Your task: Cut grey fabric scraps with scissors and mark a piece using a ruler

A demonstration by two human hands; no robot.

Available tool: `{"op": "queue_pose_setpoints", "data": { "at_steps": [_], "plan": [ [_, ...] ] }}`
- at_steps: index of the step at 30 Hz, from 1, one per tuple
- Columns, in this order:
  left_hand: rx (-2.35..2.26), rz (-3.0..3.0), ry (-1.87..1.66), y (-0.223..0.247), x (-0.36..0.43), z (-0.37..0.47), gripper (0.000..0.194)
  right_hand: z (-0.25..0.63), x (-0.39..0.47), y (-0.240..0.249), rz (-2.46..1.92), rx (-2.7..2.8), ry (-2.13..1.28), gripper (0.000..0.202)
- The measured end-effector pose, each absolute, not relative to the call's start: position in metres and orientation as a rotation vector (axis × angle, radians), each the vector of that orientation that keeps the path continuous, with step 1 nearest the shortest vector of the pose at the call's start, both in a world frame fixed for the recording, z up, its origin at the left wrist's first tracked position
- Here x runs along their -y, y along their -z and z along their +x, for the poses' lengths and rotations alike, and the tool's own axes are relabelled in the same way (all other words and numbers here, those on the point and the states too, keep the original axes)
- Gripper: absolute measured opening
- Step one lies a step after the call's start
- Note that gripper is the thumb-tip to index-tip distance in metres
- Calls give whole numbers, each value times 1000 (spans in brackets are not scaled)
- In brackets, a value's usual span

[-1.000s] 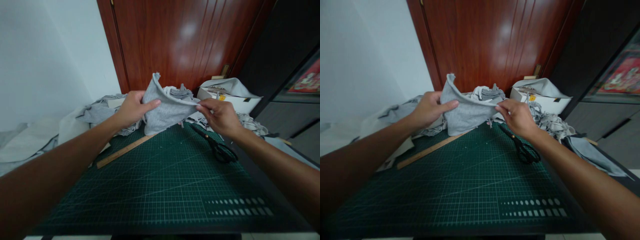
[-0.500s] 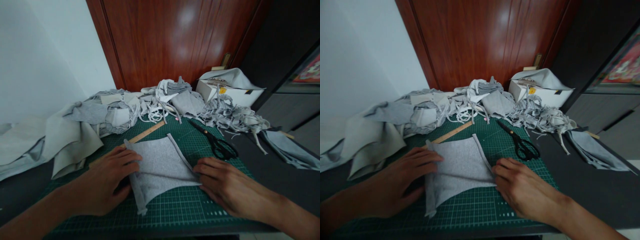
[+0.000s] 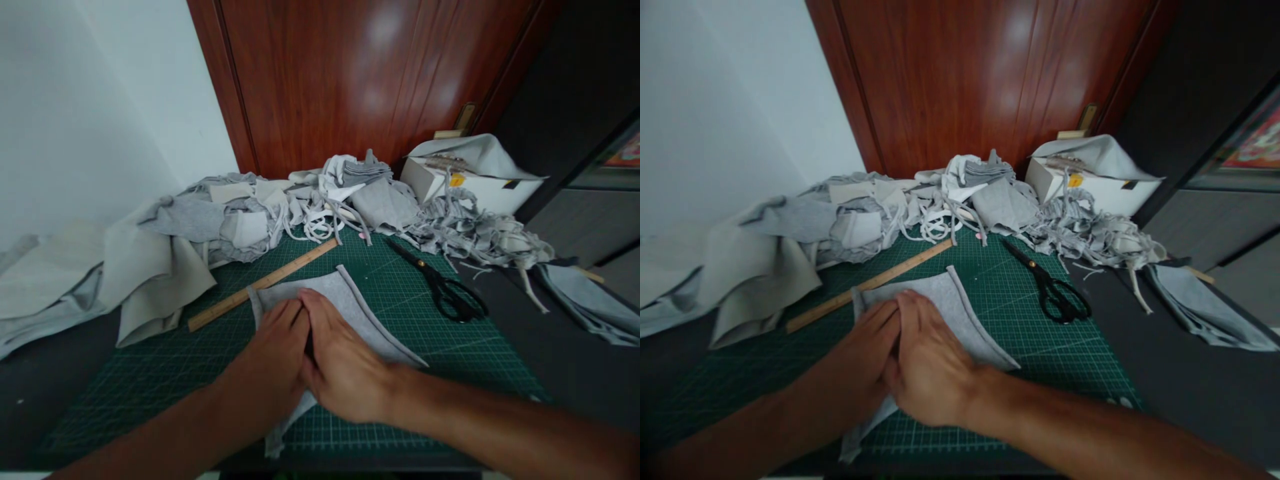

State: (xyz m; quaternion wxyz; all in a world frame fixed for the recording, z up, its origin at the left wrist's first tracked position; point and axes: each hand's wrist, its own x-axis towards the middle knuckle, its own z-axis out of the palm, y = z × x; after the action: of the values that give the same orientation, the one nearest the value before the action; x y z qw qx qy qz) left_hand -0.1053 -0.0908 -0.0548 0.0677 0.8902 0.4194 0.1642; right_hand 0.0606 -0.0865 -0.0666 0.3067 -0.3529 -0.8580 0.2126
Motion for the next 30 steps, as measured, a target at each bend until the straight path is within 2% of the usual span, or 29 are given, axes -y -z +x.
{"op": "queue_pose_setpoints", "data": {
  "at_steps": [4, 12, 16, 18, 20, 23, 24, 26, 28, 30],
  "plan": [
    [-1375, 2669, -512, 72, 102, -126, 78, 87, 74, 68, -1066, 2525, -459, 83],
    [-1436, 2783, -316, 73, 108, -174, 133, 157, 39, 76, -1446, 2514, -133, 89],
    [-1438, 2812, -318, 67, 111, -192, 145, 170, 35, 83, -1528, 2472, -73, 91],
    [-1408, 2824, -302, 64, 113, -196, 145, 171, 36, 83, -1520, 2425, -16, 93],
    [-1358, 2851, -307, 62, 115, -198, 134, 171, 38, 81, -1423, 2380, 103, 84],
    [-1132, 2910, -359, 60, 119, -201, 87, 171, 42, 71, -1093, 2439, 249, 36],
    [-1037, 2908, -367, 59, 121, -202, 76, 172, 45, 66, -968, 2495, 235, 26],
    [-886, 2857, -356, 56, 124, -205, 73, 175, 51, 55, -791, 2615, 76, 23],
    [-818, 2776, -319, 49, 126, -207, 85, 181, 59, 41, -752, 2700, -208, 20],
    [-790, 2718, -266, 41, 129, -206, 90, 190, 68, 30, -833, 2739, -471, 50]
  ]
}}
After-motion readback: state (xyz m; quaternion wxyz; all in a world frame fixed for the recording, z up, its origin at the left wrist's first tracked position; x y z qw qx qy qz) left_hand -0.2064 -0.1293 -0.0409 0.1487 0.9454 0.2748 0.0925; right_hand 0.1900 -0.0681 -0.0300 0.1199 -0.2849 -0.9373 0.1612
